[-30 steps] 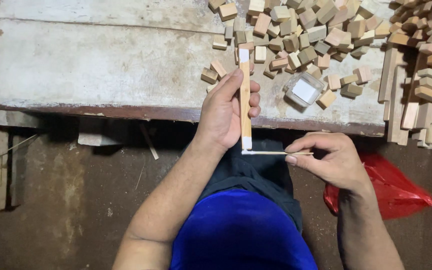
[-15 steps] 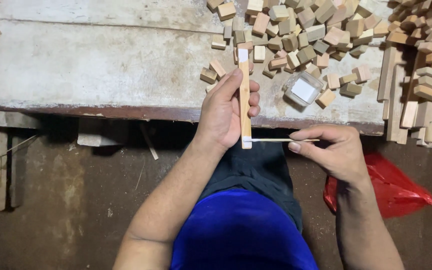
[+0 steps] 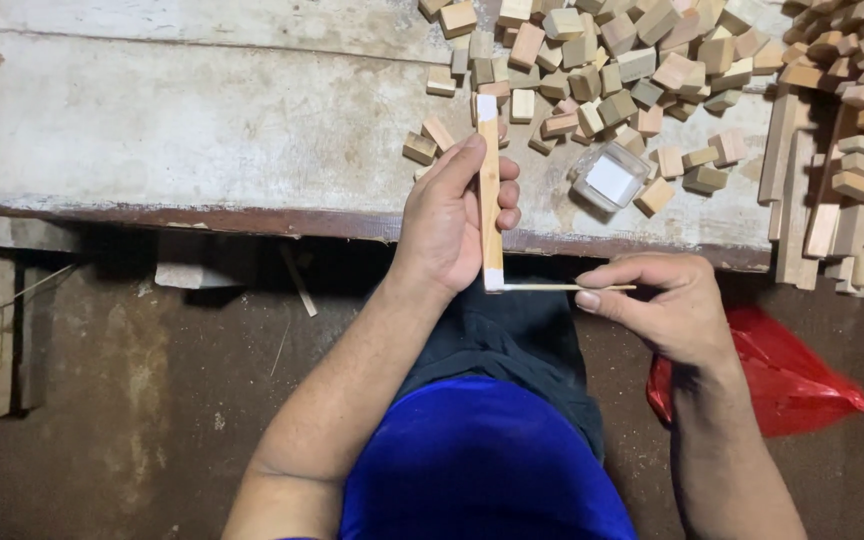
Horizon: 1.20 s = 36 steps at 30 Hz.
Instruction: The person applies white adhesive to the ends of thin wooden sticks using a small stick, then attaches small wooden blocks to the glued ends. The person repeats this process multiple times, stacking the assembled pieces on the table.
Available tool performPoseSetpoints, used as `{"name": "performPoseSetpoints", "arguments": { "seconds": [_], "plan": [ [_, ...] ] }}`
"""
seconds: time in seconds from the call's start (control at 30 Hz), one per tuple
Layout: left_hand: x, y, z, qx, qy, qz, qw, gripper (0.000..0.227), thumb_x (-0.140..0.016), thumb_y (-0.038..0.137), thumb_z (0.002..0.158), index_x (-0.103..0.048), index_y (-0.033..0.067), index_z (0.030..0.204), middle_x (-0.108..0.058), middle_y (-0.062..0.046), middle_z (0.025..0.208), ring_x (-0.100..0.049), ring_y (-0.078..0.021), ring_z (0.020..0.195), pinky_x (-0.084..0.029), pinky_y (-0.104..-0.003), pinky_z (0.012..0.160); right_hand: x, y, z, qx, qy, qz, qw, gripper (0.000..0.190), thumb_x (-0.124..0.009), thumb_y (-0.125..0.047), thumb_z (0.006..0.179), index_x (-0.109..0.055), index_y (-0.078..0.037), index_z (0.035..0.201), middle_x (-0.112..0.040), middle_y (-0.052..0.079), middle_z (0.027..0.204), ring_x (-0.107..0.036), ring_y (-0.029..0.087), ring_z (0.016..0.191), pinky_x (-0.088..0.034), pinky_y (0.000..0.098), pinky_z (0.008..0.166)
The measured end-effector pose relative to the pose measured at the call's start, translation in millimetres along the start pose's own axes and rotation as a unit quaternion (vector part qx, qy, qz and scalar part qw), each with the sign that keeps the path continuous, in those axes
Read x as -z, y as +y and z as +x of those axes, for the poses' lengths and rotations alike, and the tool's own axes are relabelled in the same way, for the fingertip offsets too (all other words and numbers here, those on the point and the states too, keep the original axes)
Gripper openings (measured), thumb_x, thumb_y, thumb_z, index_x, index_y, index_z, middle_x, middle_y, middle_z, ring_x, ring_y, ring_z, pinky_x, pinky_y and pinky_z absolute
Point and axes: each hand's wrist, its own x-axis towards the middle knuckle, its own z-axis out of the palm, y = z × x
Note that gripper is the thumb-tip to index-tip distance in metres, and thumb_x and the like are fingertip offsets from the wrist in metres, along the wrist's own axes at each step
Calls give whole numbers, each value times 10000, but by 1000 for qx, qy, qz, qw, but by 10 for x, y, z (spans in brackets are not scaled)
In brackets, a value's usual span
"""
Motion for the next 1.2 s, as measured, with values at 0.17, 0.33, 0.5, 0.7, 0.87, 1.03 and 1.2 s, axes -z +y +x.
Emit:
{"name": "performPoseSetpoints", "arguments": {
  "seconds": [0.17,0.33,0.5,0.7,0.87,1.03,1.2],
  "plan": [
    [2,-7,28,-1,-1,4,1000,276,-631,241,1013,-586,19,1171,-639,-172,868,-609,-236,668,-486,-316,524,-18,-4,22,6,-2,-1,1000,165,-828,46,762,-788,8,917,-730,125,642,-609,124,594,-489,296,607],
    [36,-6,33,-1,-1,6,1000,313,-621,236,1015,-577,0,1216,-632,-170,872,-608,-237,676,-484,-313,525,-38,-8,3,2,15,-3,1000,174,-829,43,771,-786,12,937,-739,134,673,-630,132,626,-502,299,634],
    [49,41,29,17,23,38,999,336,-611,229,1015,-577,-7,1250,-632,-170,882,-618,-241,685,-494,-323,529,169,-216,-67,-35,88,-60,994,197,-849,5,793,-787,16,980,-771,134,766,-648,117,727,-540,320,696],
    [-12,-24,-26,51,31,16,998,373,-641,229,955,-619,13,1259,-637,-124,795,-578,-174,583,-424,-270,463,484,-313,-28,-51,208,-358,909,142,-824,-89,987,-795,-19,1108,-772,104,1015,-729,161,935,-583,263,832],
    [-30,-122,-27,60,31,21,998,367,-652,239,950,-621,14,1239,-643,-117,780,-577,-174,567,-425,-276,453,606,-22,224,-59,111,-464,877,216,-817,-260,941,-815,-120,1105,-789,73,1022,-746,183,866,-588,338,834],
    [-12,-62,-49,56,37,26,997,365,-634,228,966,-616,3,1253,-652,-117,779,-585,-174,567,-423,-276,457,656,-170,543,-185,-3,-512,839,316,-744,-387,930,-780,-177,1162,-777,94,1121,-723,260,983,-576,459,903],
    [26,-28,-14,54,49,24,997,332,-633,223,968,-621,19,1229,-648,-121,783,-580,-173,568,-422,-277,459,850,-124,845,20,1,-621,783,354,-794,-365,972,-772,-171,1267,-793,64,1010,-727,214,904,-634,412,808]
  ]
}}
